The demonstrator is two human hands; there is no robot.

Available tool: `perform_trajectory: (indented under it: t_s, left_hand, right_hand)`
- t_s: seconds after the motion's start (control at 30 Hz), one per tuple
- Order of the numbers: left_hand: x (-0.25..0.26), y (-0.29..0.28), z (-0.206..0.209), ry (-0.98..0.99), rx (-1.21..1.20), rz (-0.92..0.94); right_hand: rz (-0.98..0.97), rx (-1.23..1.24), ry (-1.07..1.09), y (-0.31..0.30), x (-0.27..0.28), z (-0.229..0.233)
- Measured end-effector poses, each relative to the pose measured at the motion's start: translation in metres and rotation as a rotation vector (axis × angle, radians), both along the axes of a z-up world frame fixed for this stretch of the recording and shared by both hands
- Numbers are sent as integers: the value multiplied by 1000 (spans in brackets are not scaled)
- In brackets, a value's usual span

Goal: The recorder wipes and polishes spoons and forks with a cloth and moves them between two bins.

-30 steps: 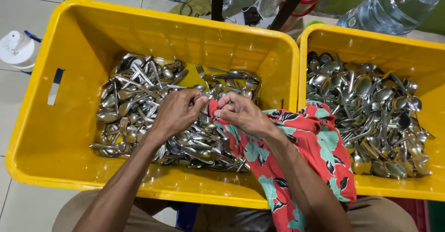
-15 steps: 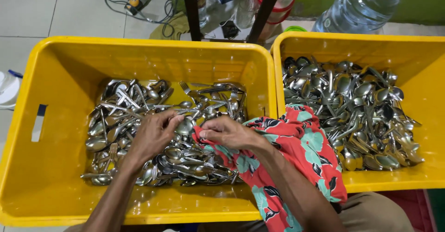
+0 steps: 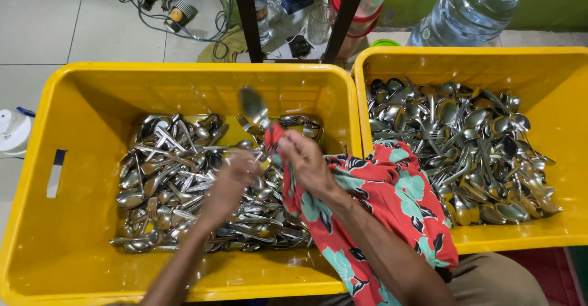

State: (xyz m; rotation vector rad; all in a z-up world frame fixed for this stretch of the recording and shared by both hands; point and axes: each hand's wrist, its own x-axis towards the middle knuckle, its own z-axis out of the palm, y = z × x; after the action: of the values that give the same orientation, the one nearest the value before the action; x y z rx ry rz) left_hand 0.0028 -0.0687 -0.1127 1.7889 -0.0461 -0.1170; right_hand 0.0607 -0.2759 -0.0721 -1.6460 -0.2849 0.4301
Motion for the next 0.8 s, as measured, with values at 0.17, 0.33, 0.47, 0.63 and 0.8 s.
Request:
perform_trajectory:
  t_s: [0.17, 0.33, 0.47, 0.63, 0.8]
  left_hand:
    - [-38, -82, 13, 89, 217, -194]
    - [-23, -62, 35, 314, 634, -254]
    - [-3, -43, 47, 243, 57, 83]
    - [9, -36, 26, 232, -525, 277]
    - [16, -21, 44, 308, -598, 420]
  right_hand:
    - [-188, 110, -83, -3, 2, -10]
    - [-197, 200, 68, -3, 4, -15]
    - [-62, 90, -4, 8, -8, -9]
    - [162, -144, -132, 17, -16, 4]
    - [258, -285, -132, 15, -16, 10]
